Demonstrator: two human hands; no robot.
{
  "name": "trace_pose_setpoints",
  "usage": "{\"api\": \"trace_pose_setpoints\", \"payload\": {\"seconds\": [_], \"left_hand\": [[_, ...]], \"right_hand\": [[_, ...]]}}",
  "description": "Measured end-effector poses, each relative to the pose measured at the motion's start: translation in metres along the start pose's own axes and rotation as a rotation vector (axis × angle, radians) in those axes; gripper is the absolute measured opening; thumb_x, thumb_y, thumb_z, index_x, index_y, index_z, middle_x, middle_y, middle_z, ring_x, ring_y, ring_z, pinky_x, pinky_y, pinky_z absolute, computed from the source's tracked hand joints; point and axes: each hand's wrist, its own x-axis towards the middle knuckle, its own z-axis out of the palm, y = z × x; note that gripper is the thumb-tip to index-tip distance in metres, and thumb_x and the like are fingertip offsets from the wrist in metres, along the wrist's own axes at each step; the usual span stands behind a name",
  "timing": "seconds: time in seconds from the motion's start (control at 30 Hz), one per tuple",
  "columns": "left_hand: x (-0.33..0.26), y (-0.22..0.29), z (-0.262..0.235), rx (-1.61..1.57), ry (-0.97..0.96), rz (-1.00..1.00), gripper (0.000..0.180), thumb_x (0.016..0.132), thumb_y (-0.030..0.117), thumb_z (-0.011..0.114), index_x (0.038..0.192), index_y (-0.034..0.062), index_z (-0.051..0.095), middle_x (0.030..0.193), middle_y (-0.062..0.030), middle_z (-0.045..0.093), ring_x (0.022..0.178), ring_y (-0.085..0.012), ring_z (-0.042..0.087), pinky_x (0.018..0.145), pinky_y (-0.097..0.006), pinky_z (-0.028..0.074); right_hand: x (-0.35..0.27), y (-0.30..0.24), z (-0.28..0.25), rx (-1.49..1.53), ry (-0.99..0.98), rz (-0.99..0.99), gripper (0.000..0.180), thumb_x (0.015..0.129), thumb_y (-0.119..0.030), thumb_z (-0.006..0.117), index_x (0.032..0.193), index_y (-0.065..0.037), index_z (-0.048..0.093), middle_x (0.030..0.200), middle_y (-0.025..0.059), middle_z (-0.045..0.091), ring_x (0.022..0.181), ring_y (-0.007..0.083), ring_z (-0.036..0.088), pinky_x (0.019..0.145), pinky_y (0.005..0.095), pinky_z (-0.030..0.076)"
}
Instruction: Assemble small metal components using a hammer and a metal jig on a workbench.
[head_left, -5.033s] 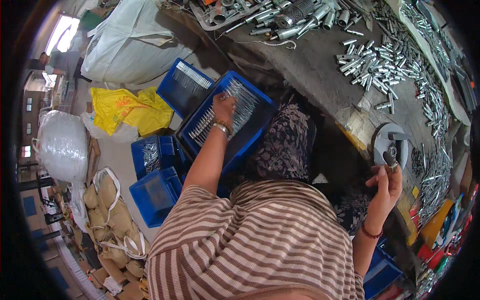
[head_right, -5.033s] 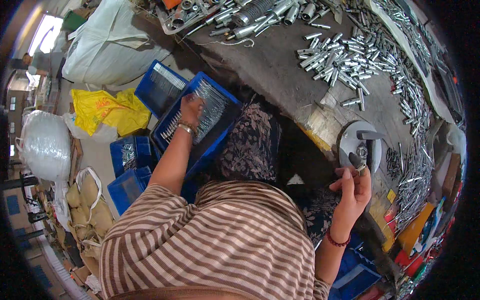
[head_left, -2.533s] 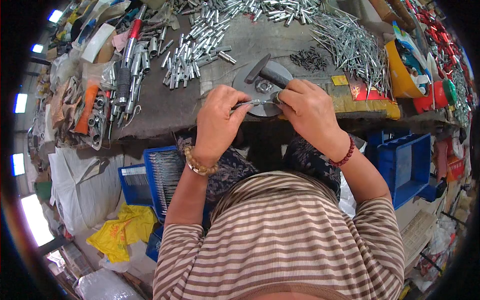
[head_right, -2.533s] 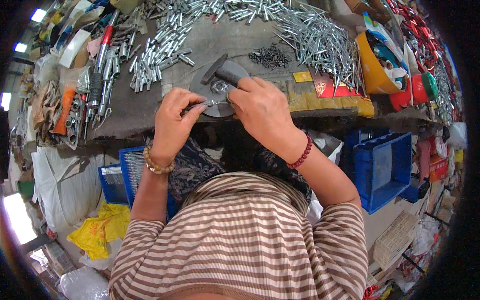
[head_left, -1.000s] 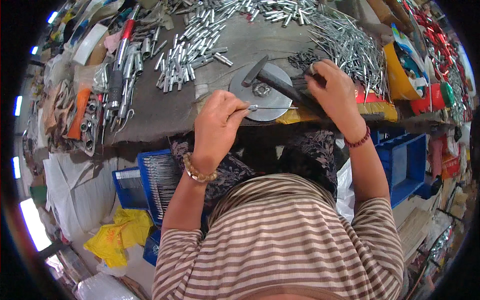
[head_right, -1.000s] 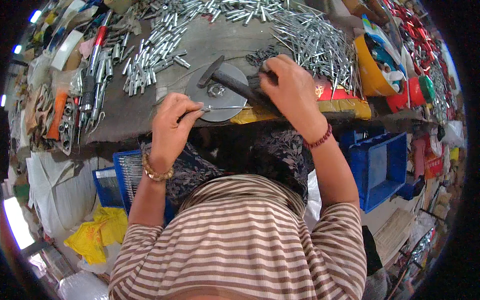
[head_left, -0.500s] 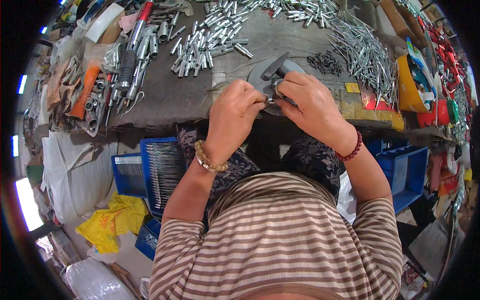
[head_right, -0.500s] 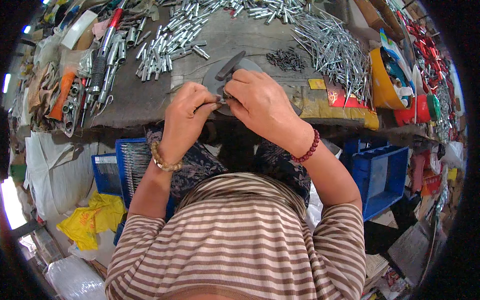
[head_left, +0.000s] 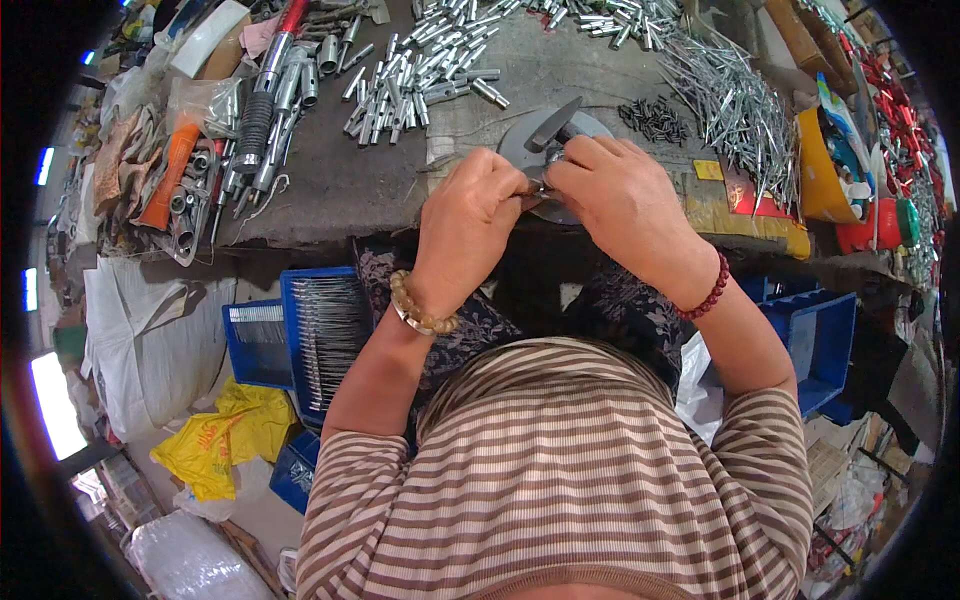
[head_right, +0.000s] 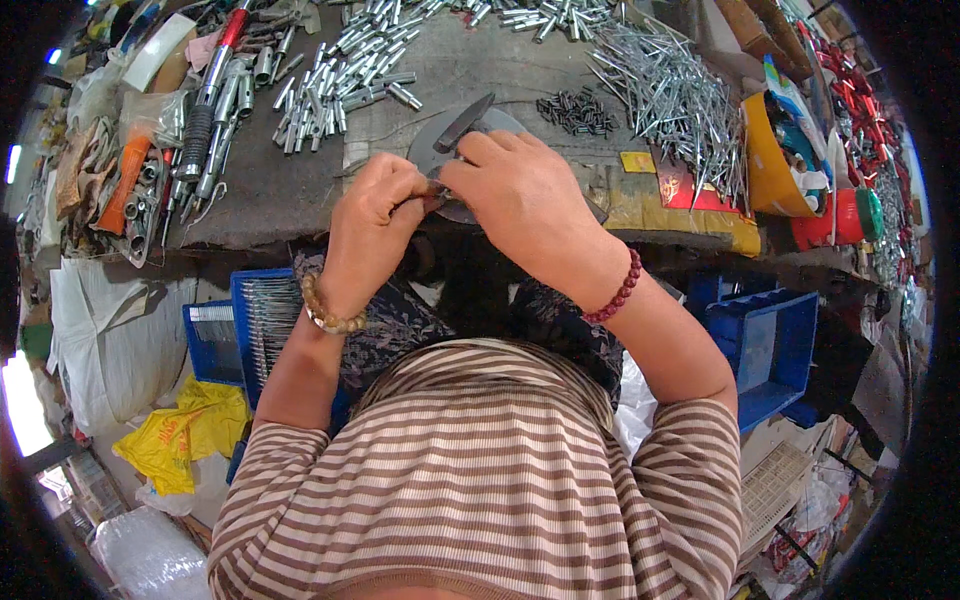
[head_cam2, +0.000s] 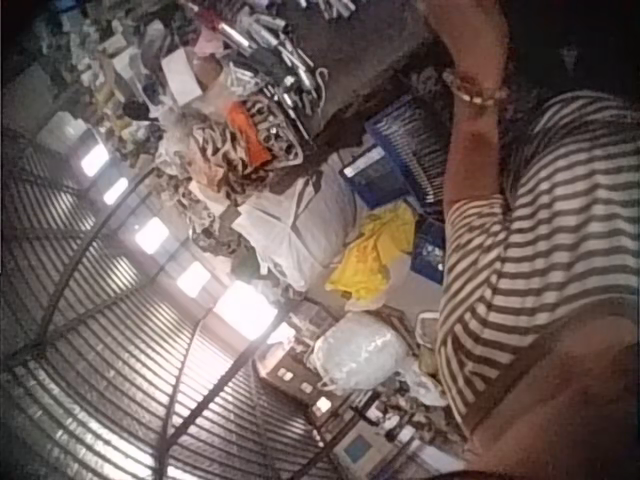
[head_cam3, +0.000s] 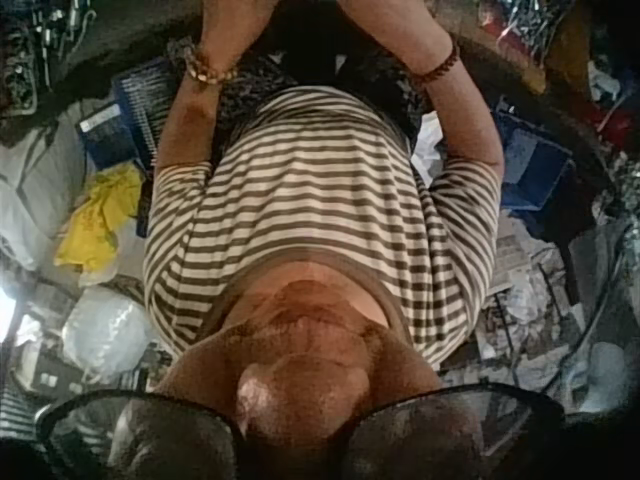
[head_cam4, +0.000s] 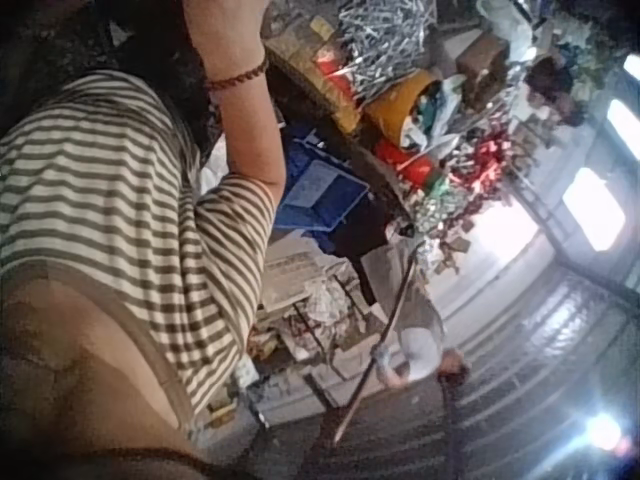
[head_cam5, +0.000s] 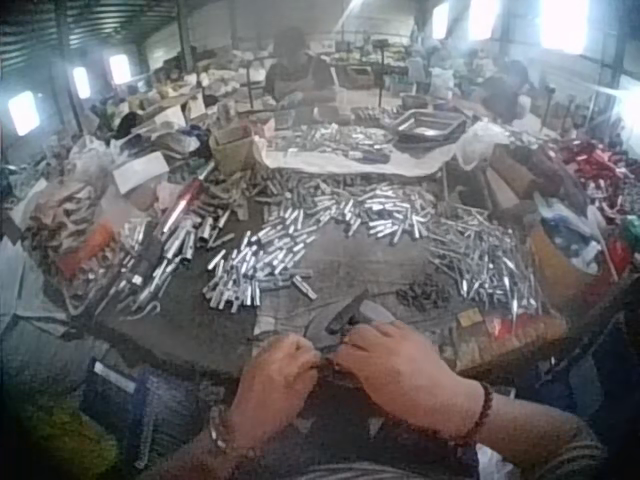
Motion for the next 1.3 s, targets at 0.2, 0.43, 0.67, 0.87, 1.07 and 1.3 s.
{"api": "trace_pose_setpoints", "payload": {"seconds": [0.2, 0.43, 0.67, 0.87, 1.07, 1.3], "left_hand": [[0.0, 0.001, -0.001, -0.045, -0.019, -0.035, 0.013, 0.084, 0.001, 0.076, 0.096, 0.0016, 0.072, 0.092, -0.0077, 0.06, 0.085, -0.0233, 0.063, 0.074, -0.033, 0.05], [0.0, -0.001, -0.001, -0.1, -0.033, -0.071, 0.01, 0.085, 0.002, 0.076, 0.095, 0.0008, 0.072, 0.093, -0.0072, 0.061, 0.085, -0.021, 0.062, 0.074, -0.031, 0.049], [0.001, -0.002, -0.002, -0.085, -0.037, -0.045, 0.01, 0.085, 0.0, 0.076, 0.094, 0.0003, 0.071, 0.093, -0.0076, 0.061, 0.085, -0.0214, 0.062, 0.074, -0.031, 0.05], [0.001, -0.006, 0.0, -0.076, -0.04, -0.031, 0.011, 0.084, -0.001, 0.076, 0.095, 0.0001, 0.072, 0.093, -0.008, 0.062, 0.086, -0.0222, 0.062, 0.074, -0.032, 0.05], [0.0, -0.004, -0.001, -0.138, -0.023, -0.014, 0.011, 0.085, 0.0, 0.076, 0.095, 0.0008, 0.073, 0.092, -0.0074, 0.061, 0.086, -0.0211, 0.062, 0.075, -0.031, 0.049], [-0.002, -0.008, 0.004, -0.142, 0.013, -0.022, 0.013, 0.084, 0.0, 0.077, 0.097, 0.0018, 0.075, 0.092, -0.0063, 0.06, 0.085, -0.0203, 0.061, 0.073, -0.031, 0.049]], "right_hand": [[-0.028, 0.013, -0.008, -0.09, 0.143, 0.245, 0.027, 0.08, -0.009, 0.075, 0.106, -0.007, 0.066, 0.103, 0.0108, 0.064, 0.102, 0.033, 0.064, 0.086, 0.0448, 0.051], [-0.049, 0.01, -0.016, 0.128, 0.216, 0.391, 0.03, 0.084, 0.001, 0.069, 0.114, -0.003, 0.063, 0.101, 0.0161, 0.061, 0.088, 0.0404, 0.064, 0.075, 0.0465, 0.052], [-0.064, -0.02, -0.031, 0.127, 0.332, 0.32, 0.028, 0.083, 0.003, 0.069, 0.11, -0.003, 0.069, 0.103, 0.0127, 0.065, 0.081, 0.0337, 0.067, 0.07, 0.0412, 0.054], [-0.071, -0.019, -0.027, -0.06, 0.181, 0.224, 0.026, 0.081, 0.003, 0.069, 0.105, -0.006, 0.074, 0.099, 0.01, 0.068, 0.084, 0.0299, 0.069, 0.071, 0.0369, 0.056], [-0.059, -0.018, -0.023, 0.195, 0.282, 0.387, 0.022, 0.091, -0.001, 0.067, 0.113, -0.003, 0.069, 0.104, 0.01, 0.067, 0.08, 0.0321, 0.067, 0.068, 0.0412, 0.055], [-0.035, 0.006, -0.013, -0.238, 0.248, 0.122, 0.023, 0.084, -0.005, 0.073, 0.107, -0.006, 0.068, 0.099, 0.0111, 0.064, 0.086, 0.0317, 0.066, 0.071, 0.0422, 0.053]]}}
